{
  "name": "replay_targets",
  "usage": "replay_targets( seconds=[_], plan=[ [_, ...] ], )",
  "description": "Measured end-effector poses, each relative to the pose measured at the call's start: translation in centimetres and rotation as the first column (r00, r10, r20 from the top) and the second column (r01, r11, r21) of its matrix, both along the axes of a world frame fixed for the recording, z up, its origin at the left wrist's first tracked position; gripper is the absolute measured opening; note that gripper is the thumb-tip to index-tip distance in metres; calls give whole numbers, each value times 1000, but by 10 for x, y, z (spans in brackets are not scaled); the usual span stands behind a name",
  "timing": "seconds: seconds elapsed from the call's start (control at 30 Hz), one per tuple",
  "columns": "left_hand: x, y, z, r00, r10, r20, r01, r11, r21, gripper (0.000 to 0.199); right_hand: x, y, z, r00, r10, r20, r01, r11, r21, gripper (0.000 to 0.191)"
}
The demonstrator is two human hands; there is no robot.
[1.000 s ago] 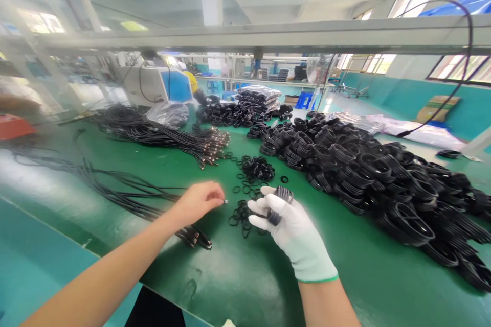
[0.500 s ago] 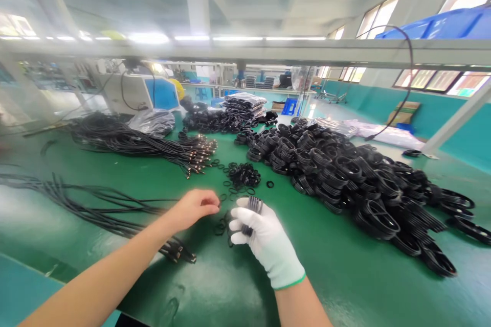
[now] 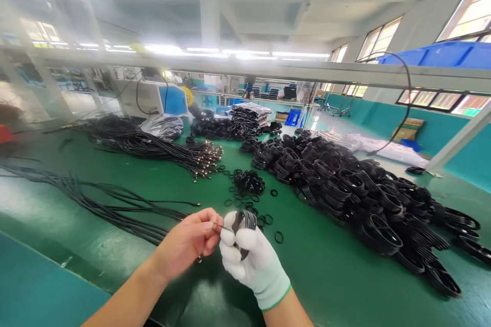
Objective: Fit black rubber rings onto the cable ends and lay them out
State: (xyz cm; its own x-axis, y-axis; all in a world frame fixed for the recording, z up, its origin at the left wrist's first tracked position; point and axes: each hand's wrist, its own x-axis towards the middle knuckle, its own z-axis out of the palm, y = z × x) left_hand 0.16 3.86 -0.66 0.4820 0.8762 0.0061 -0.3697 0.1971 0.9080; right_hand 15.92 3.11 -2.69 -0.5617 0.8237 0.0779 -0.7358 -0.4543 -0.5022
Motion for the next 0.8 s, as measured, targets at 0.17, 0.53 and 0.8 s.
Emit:
replay_targets(
  seconds=[0.17, 0.53, 0.8],
  plan=[
    [-19, -1, 15, 939, -342, -31, 342, 940, 10, 13, 7, -2, 6, 987, 134, 90, -156, 941, 302, 31],
    [-31, 11, 57, 500, 71, -863, 506, 785, 358, 23, 17, 7, 10, 952, -43, 303, 17, 996, 88, 31],
    [-30, 20, 45, 584, 128, -802, 318, 873, 371, 46, 16, 9, 12, 887, -2, 462, -37, 997, 74, 46]
  ],
)
